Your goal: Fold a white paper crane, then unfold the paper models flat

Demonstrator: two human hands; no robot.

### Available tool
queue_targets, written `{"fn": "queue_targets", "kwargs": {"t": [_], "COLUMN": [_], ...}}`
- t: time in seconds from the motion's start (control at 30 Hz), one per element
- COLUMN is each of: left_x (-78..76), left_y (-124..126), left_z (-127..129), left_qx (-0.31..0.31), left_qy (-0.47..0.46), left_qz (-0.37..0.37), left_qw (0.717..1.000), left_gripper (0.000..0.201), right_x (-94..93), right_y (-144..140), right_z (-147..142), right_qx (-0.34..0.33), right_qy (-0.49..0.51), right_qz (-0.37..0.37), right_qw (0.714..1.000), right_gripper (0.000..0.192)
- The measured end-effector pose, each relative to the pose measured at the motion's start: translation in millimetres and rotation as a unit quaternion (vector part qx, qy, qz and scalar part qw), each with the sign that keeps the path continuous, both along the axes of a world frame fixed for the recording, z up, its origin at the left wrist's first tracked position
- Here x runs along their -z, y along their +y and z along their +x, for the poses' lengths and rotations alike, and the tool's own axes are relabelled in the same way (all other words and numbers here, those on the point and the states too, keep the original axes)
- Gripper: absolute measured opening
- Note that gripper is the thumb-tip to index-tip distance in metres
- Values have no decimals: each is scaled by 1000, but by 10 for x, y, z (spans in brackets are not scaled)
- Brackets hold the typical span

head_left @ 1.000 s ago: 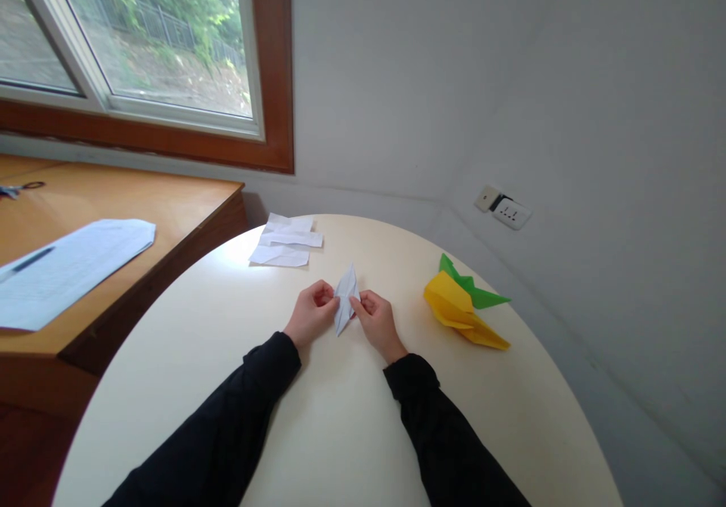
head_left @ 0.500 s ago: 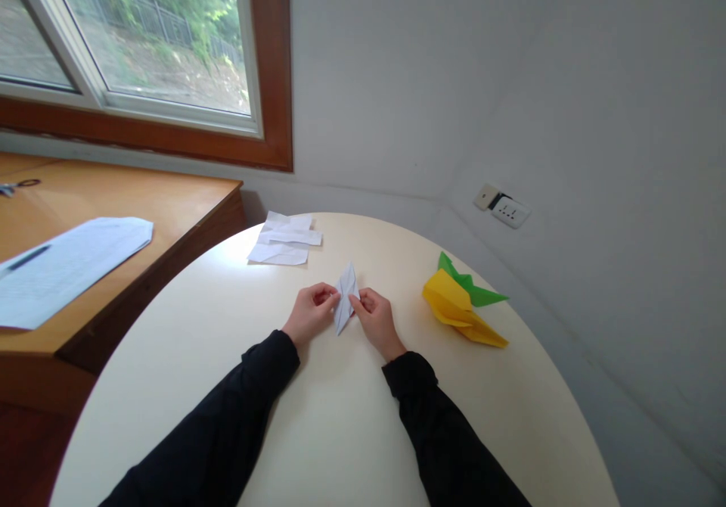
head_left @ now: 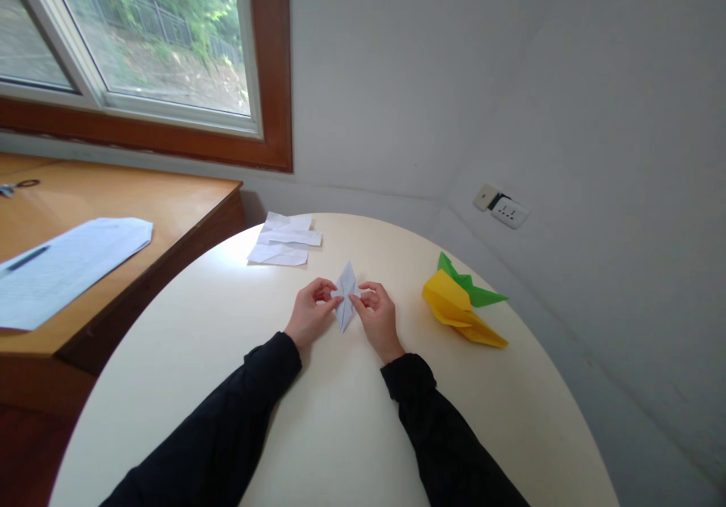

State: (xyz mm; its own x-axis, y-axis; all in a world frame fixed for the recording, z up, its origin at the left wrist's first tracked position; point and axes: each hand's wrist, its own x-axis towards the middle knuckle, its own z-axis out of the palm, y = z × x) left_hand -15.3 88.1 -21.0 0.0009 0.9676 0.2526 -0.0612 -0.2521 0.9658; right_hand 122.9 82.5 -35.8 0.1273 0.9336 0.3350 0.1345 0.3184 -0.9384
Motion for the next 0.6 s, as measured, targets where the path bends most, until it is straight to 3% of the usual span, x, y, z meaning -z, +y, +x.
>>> {"fn": "queue_targets", "kwargs": {"t": [0.23,0.4,0.6], "left_x": [23,3,-5], "left_y": [-42,-66,-78], "left_z": [90,92,107], "left_qx": [4,12,125], "left_qy": [-119,-183,-226], "left_qz": [-47,-108,-147], "left_qw": [992,977,955], "left_gripper": [36,43,35], "right_x": [-6,-3,13], "right_y": [-18,-24,-23], "right_z": [-65,-103,-112], "right_qx": [77,72,53], "right_qy": [5,45,83], "right_qz": [45,21,2], "right_qw": [996,996,995], "right_gripper": [22,21,21]}}
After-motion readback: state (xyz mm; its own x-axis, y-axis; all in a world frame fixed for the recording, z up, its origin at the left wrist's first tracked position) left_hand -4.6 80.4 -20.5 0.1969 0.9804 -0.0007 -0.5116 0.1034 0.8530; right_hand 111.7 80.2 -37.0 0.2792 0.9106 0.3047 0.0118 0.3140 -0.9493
